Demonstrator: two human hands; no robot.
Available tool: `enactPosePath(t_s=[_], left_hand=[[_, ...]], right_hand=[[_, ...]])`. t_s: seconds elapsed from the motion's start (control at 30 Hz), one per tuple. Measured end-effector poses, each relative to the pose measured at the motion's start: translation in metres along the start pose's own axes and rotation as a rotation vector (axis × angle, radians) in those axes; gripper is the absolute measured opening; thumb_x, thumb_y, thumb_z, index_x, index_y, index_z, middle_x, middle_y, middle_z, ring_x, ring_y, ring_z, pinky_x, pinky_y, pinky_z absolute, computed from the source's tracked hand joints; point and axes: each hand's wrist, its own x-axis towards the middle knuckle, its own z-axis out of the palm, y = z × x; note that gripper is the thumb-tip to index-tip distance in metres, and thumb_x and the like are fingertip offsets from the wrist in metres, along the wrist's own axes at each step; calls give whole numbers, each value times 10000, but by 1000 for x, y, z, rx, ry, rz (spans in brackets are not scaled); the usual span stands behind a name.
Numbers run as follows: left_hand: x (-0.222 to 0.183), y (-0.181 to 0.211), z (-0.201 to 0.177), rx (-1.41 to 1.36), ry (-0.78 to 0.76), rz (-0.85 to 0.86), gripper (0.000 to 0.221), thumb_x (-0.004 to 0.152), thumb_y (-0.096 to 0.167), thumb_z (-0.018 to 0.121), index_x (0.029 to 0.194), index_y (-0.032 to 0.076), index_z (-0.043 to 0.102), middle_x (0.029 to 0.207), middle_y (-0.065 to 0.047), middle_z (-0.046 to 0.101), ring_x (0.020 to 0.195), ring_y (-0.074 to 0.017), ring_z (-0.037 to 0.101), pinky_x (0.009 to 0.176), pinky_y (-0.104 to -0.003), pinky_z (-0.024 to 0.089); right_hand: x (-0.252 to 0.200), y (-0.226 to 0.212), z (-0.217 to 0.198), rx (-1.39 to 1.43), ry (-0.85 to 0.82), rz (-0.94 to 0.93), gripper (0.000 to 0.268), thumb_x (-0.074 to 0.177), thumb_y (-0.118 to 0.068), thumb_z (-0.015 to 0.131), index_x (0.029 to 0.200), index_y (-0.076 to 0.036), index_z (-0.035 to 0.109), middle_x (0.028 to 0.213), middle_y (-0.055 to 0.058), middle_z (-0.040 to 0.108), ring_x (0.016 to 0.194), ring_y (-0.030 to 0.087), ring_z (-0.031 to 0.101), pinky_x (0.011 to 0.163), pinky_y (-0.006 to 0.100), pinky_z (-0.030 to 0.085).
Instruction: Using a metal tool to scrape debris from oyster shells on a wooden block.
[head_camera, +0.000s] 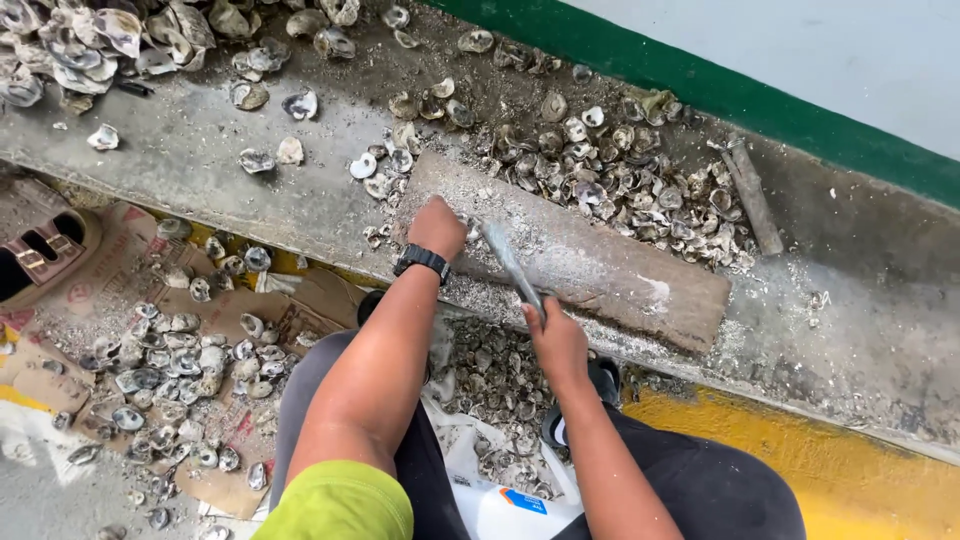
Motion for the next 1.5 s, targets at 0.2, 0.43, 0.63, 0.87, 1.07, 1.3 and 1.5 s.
enactPosePath(t_s=[0.2, 0.43, 0.63, 0.87, 1.07, 1.3, 1.5], left_hand=[[1, 5, -4, -131, 32, 168, 188, 912, 154, 689, 1083, 83, 657, 1049, -212, 738, 1005, -396, 707, 871, -497, 549], [-5, 8, 9, -12, 145, 342, 111, 854, 64, 697, 948, 116, 666, 1053, -138, 650, 943, -361, 664, 816, -495, 530], [-6, 9, 8, 89, 112, 427, 292, 783, 95, 761, 1043, 51, 634, 1108, -192, 599, 1005, -396, 616, 871, -481, 525], [-3, 2, 25, 153, 227, 435, 298, 813, -10, 674, 1101, 62, 654, 1130, -185, 611, 1039, -399, 617, 847, -481, 546], [-8, 4, 20, 173, 218, 422, 315, 804, -10, 672, 1112, 45, 633, 1162, -188, 602, 1062, -406, 609, 862, -471, 553], [1, -4, 37, 205, 255, 450, 349, 837, -17, 658, 1175, 66, 625, 1196, -181, 601, 1066, -391, 618, 869, -471, 559], [-4, 16, 11, -119, 162, 300, 220, 953, 138, 645, 1161, 66, 651, 1096, -206, 711, 1002, -418, 671, 862, -522, 523]], right_hand=[[4, -12, -20, 220, 44, 126, 497, 1057, -547, 466, 970, -75, 595, 609, 4, 556, 515, 137, 536, 486, 316, 423], [13, -24, -34, 623, 120, 243, 385, 1061, -440, 502, 955, -83, 600, 623, -46, 529, 498, 60, 484, 453, 256, 408], [6, -29, -32, 430, 159, 108, 403, 1064, -445, 514, 972, -61, 596, 613, -4, 556, 514, 96, 527, 479, 297, 425], [4, -24, -19, 3, 58, 63, 508, 1035, -561, 469, 1027, -72, 608, 605, 88, 591, 540, 238, 571, 511, 400, 434], [0, -24, -21, 171, 184, -24, 533, 1062, -573, 433, 1077, -62, 583, 638, 109, 594, 556, 272, 611, 532, 413, 464], [7, -8, -6, 365, 27, 156, 449, 1058, -504, 466, 1088, -89, 634, 629, 37, 566, 520, 151, 535, 487, 345, 436], [14, 4, -14, 800, 83, 320, 453, 1080, -493, 414, 1007, -80, 587, 656, -17, 523, 498, 68, 474, 453, 253, 415]])
